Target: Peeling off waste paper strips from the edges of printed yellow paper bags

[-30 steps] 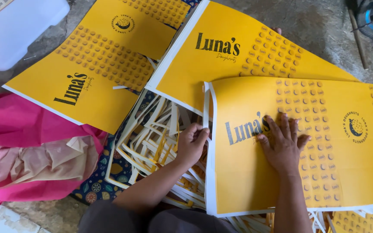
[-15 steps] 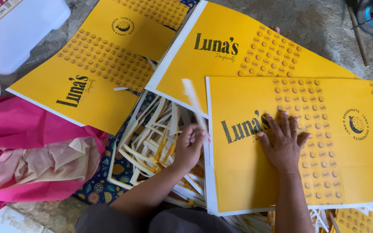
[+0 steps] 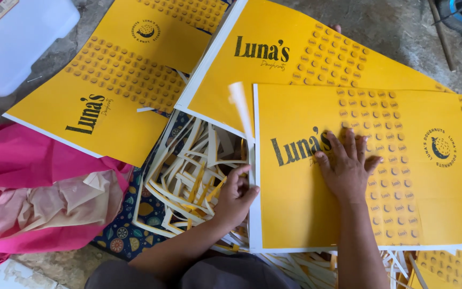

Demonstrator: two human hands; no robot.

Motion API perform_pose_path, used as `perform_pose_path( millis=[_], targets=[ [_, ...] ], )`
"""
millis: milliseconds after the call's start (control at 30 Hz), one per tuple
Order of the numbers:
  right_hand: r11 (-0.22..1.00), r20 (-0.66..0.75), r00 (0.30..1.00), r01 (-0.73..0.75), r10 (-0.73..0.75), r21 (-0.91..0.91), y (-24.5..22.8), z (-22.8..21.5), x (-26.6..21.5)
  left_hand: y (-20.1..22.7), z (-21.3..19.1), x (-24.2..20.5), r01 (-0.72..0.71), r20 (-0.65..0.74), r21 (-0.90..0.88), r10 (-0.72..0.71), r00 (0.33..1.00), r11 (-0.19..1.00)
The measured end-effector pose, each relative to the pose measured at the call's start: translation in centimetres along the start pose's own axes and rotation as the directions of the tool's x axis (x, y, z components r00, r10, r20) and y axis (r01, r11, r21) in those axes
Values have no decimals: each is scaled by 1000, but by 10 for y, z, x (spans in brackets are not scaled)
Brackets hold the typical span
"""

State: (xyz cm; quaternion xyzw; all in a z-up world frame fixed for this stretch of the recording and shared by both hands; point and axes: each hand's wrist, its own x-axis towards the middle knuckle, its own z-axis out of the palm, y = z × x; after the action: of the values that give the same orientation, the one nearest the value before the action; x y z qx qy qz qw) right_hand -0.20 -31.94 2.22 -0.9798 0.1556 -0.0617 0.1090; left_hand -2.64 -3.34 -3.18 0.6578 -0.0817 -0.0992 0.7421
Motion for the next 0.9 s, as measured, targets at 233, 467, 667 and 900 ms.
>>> perform_pose_path(
  millis=[233, 467, 667, 900],
  targets=[
    [999, -5, 999, -45, 45, -18, -3, 3, 7, -7, -10, 0, -167, -152, -1, 165, 974, 986],
    [994, -44, 994, -101, 99, -30, -13, 4, 14, 20, -17, -10, 69, -81, 12, -67, 994, 998],
    [980, -273, 959, 117, -70, 161, 4, 6, 18, 16, -6, -17, 118, 18, 125, -121, 993, 985],
    [155, 164, 964, -199, 211, 968, -22, -21, -126, -1, -11, -18, 63, 13, 58, -64, 998, 996]
  ],
)
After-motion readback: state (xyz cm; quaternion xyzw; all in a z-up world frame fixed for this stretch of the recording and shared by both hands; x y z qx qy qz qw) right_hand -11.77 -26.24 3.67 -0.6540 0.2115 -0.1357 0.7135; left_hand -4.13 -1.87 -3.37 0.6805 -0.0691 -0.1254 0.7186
